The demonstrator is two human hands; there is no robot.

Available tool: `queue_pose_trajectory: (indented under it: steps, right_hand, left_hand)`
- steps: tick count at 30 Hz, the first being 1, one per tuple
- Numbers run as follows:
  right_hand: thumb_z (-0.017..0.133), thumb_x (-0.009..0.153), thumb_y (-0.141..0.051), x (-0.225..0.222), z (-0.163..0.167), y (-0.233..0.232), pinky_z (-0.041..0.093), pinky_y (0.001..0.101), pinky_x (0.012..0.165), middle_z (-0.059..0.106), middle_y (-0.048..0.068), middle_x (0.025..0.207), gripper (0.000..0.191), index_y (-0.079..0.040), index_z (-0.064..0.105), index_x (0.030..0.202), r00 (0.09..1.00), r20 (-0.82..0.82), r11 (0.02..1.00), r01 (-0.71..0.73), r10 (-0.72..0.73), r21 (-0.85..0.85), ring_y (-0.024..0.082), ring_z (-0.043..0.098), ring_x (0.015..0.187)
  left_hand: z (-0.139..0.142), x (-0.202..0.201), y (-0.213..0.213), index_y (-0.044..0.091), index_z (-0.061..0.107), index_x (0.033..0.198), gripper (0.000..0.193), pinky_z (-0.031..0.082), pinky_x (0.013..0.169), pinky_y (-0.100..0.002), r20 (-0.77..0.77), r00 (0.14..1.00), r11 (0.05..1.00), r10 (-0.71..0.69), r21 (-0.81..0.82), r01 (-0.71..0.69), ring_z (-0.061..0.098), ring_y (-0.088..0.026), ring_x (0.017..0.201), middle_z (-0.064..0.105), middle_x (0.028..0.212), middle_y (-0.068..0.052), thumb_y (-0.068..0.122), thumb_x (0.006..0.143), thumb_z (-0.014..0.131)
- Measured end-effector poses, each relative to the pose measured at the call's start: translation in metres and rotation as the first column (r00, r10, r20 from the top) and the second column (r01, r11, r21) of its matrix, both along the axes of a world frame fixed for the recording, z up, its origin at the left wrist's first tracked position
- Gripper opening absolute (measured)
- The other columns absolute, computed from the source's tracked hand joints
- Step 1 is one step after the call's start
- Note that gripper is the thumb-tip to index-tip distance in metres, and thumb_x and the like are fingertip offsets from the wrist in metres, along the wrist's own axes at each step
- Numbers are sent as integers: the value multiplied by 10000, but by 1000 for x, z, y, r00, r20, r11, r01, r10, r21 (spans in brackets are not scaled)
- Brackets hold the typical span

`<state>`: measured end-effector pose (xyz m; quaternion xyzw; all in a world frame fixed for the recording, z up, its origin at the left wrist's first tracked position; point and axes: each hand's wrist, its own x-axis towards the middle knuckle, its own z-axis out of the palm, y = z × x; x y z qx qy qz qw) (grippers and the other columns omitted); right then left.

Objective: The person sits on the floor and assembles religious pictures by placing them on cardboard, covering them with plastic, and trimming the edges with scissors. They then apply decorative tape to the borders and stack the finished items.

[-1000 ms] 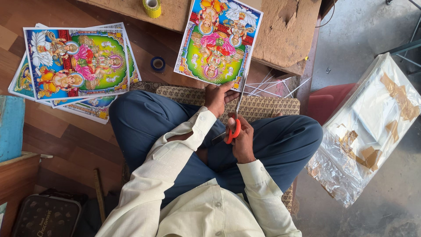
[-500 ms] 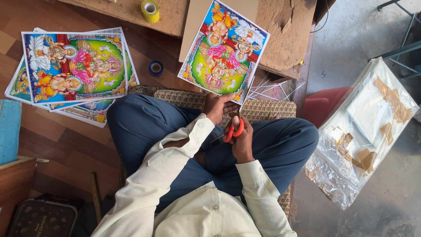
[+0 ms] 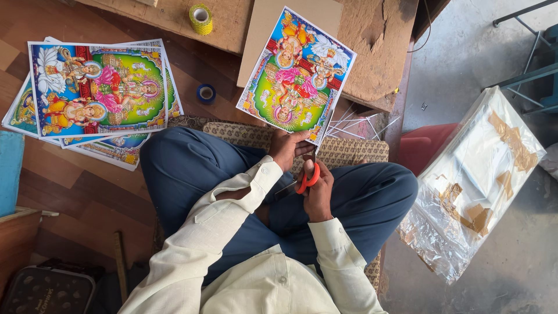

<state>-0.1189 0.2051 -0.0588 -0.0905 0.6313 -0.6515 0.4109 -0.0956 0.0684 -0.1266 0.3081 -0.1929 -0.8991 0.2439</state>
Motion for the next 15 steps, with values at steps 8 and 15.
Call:
queue_pose_trajectory:
  steps: [8, 15]
  right_hand:
    - [610, 1012, -403, -27, -9, -14, 400, 247, 382, 616, 81, 704, 412, 8, 600, 1003, 998, 36, 998, 54, -53, -17, 162, 592, 480]
    - [623, 1026, -383, -31, -19, -16, 393, 255, 380, 610, 91, 678, 395, -16, 590, 884, 998, 26, 998, 58, -58, -6, 161, 577, 463]
  left_hand:
    - [1, 3, 8, 12, 667, 1140, 290, 580, 654, -310, 86, 996, 992, -16, -125, 27, 731, -184, 793, 753, 986, -92, 64, 862, 735]
    - [-2, 3, 8, 28, 698, 1108, 271, 558, 654, -283, 71, 997, 990, 6, -141, 4, 703, -151, 777, 757, 965, -70, 96, 855, 766]
